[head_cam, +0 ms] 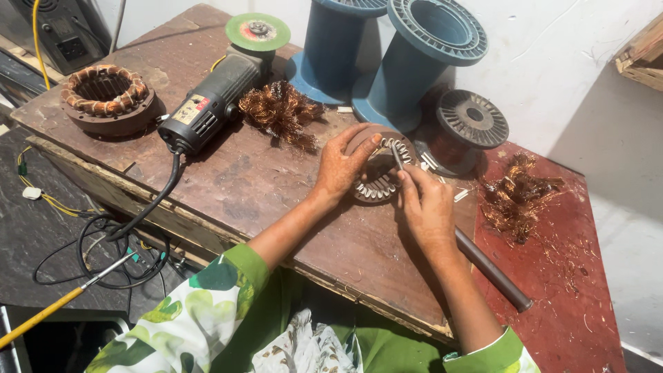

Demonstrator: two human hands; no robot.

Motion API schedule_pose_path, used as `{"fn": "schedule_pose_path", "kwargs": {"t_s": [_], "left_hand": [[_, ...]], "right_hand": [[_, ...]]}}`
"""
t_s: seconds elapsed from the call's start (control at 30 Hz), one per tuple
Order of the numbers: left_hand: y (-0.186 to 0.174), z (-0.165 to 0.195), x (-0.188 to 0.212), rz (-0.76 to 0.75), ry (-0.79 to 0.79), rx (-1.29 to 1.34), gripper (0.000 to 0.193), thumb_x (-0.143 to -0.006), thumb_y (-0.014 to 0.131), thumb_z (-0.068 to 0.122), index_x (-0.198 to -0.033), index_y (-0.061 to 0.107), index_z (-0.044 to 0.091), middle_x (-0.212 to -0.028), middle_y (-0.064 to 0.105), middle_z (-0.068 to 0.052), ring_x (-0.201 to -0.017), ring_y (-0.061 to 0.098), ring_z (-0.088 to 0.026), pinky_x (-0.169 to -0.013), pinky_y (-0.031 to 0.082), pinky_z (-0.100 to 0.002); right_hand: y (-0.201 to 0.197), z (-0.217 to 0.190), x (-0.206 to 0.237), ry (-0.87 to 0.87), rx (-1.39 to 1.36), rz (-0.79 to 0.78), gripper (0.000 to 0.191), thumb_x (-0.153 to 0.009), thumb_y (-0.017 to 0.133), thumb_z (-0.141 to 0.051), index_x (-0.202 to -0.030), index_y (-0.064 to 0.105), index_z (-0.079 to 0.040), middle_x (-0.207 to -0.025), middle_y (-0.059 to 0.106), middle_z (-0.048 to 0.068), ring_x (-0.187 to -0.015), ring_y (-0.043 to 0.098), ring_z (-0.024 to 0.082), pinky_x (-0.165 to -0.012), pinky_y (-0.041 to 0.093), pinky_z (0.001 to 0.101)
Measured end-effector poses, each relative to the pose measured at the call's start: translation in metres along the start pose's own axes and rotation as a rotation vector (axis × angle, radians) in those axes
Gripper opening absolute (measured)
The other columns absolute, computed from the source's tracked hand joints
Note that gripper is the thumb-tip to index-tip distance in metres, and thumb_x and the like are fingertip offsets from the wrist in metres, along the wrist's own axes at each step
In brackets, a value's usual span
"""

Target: The person uses a screwdriver to adjust and press white insulating material into the slots of a motor stator core. They repeatedly rotate the stator and tap the material with the screwdriver to seat it properly.

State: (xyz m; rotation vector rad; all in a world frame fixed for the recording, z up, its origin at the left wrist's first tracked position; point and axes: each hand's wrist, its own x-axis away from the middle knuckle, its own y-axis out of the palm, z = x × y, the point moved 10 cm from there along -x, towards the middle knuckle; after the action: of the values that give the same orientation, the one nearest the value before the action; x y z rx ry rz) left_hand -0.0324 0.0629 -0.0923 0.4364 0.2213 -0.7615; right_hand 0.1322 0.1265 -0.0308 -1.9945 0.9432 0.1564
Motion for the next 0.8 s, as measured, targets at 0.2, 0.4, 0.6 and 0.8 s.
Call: {"fn": "schedule_pose_path", "kwargs": {"t_s": [0.2, 0.4, 0.6, 0.8], "left_hand": [[0.001, 0.001, 0.001, -0.008, -0.021, -0.012, 0.062, -0.088, 0.074, 0.043, -0.13, 0.064, -0.001, -0.102, 0.076, -0.013, -0.062, 0.069, -0.009, -0.045, 0.052, -0.019], [0.0, -0.003, 0.001, 0.0, -0.05, -0.004, 0.063, -0.087, 0.074, 0.043, -0.13, 0.065, -0.002, -0.102, 0.076, -0.015, -0.063, 0.067, -0.012, -0.046, 0.052, -0.022], [0.013, 0.01, 0.005, -0.125, 0.123, -0.112, 0.064, -0.09, 0.073, 0.048, -0.131, 0.066, 0.0, -0.113, 0.075, -0.017, -0.1, 0.075, -0.023, -0.082, 0.065, -0.031], [0.008, 0.002, 0.002, -0.053, -0.002, -0.008, 0.061, -0.088, 0.07, 0.048, -0.128, 0.065, 0.002, -0.107, 0.074, -0.015, -0.078, 0.077, -0.019, -0.052, 0.061, -0.024]], "right_hand": [[0.003, 0.001, 0.0, -0.026, 0.043, -0.006, 0.022, -0.1, 0.059, -0.019, -0.107, 0.076, -0.005, -0.065, 0.068, 0.012, -0.059, 0.068, 0.022, -0.062, 0.052, 0.0372], [0.009, 0.009, -0.001, 0.007, 0.07, -0.022, 0.023, -0.099, 0.06, -0.021, -0.107, 0.076, -0.005, -0.074, 0.072, 0.018, -0.065, 0.072, 0.029, -0.067, 0.054, 0.0415], [0.013, 0.01, 0.004, 0.015, 0.114, -0.015, 0.024, -0.099, 0.061, -0.022, -0.105, 0.075, -0.003, -0.085, 0.072, 0.024, -0.078, 0.071, 0.041, -0.074, 0.054, 0.0473], [0.003, 0.004, 0.003, -0.032, 0.128, 0.028, 0.023, -0.097, 0.065, -0.023, -0.102, 0.075, -0.004, -0.083, 0.073, 0.021, -0.074, 0.071, 0.037, -0.07, 0.054, 0.045]]}}
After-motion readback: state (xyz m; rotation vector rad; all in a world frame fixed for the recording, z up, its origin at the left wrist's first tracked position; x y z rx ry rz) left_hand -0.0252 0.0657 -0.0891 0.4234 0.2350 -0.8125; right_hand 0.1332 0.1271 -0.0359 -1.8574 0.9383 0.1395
